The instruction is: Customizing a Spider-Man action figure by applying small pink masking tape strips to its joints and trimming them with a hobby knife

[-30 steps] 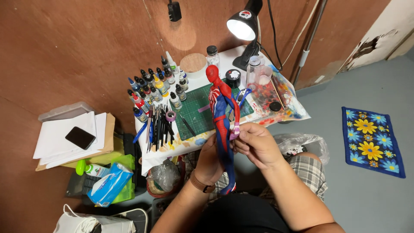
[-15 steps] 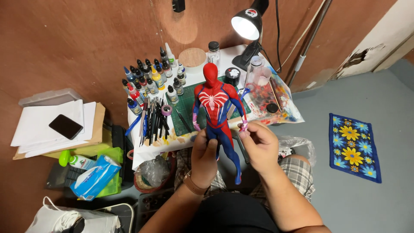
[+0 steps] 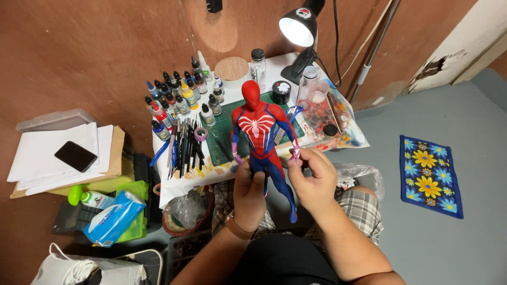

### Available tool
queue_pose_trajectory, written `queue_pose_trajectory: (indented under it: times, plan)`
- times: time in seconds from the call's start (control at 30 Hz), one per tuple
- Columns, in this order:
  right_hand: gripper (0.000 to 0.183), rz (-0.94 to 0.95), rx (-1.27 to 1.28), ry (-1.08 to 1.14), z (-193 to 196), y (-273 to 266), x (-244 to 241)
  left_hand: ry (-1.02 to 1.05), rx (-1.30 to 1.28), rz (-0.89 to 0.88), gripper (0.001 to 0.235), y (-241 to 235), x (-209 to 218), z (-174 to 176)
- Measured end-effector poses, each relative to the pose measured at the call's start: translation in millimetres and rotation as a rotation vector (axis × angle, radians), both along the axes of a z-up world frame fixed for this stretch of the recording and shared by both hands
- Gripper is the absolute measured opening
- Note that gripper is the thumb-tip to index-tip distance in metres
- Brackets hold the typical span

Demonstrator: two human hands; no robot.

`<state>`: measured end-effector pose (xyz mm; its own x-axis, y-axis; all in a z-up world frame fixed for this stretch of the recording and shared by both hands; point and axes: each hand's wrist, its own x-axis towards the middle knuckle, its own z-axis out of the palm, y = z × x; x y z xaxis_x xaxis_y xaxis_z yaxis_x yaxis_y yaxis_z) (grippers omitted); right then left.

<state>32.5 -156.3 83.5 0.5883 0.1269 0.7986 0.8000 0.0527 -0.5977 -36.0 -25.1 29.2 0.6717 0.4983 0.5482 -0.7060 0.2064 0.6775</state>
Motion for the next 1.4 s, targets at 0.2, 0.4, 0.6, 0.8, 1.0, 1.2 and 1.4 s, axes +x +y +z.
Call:
queue_pose_trajectory:
  times: [0.2, 0.4, 0.6, 0.8, 1.0, 1.2, 1.4]
  plan:
    - [0.010, -0.012, -0.022, 0.003, 2.3, 2.4, 0.8, 0.055, -0.017, 0.019, 0.009, -6.6, 0.6, 13.9]
    - [0.012, 0.096, -0.002, 0.074, 2.9, 5.9, 4.2, 0.062, -0.057, -0.006, 0.009, 7.0, 12.2, -17.4]
    - [0.010, -0.039, -0.068, -0.010, 1.2, 9.7, 4.6, 0.064, -0.015, 0.038, 0.011, -2.0, 5.3, 7.3]
    - [0.018, 0.002, -0.128, 0.049, -2.7, 8.2, 9.3, 0.178, -0.093, 0.172, 0.003, -13.5, -4.4, 32.6]
    - [0.022, -0.001, -0.147, 0.143, -38.6, -6.5, 55.9, 0.259, 0.007, 0.406, 0.009, 46.7, -12.7, 29.1]
    - [0.015, -0.056, -0.391, -0.095, -50.4, 3.5, 104.5, 0.289, -0.149, 0.426, 0.018, 84.3, -28.2, -3.7]
    - [0.016, 0.001, -0.643, -0.269, -54.9, 27.5, 157.6, 0.279, -0.209, 0.382, 0.024, 97.5, -28.9, -59.3]
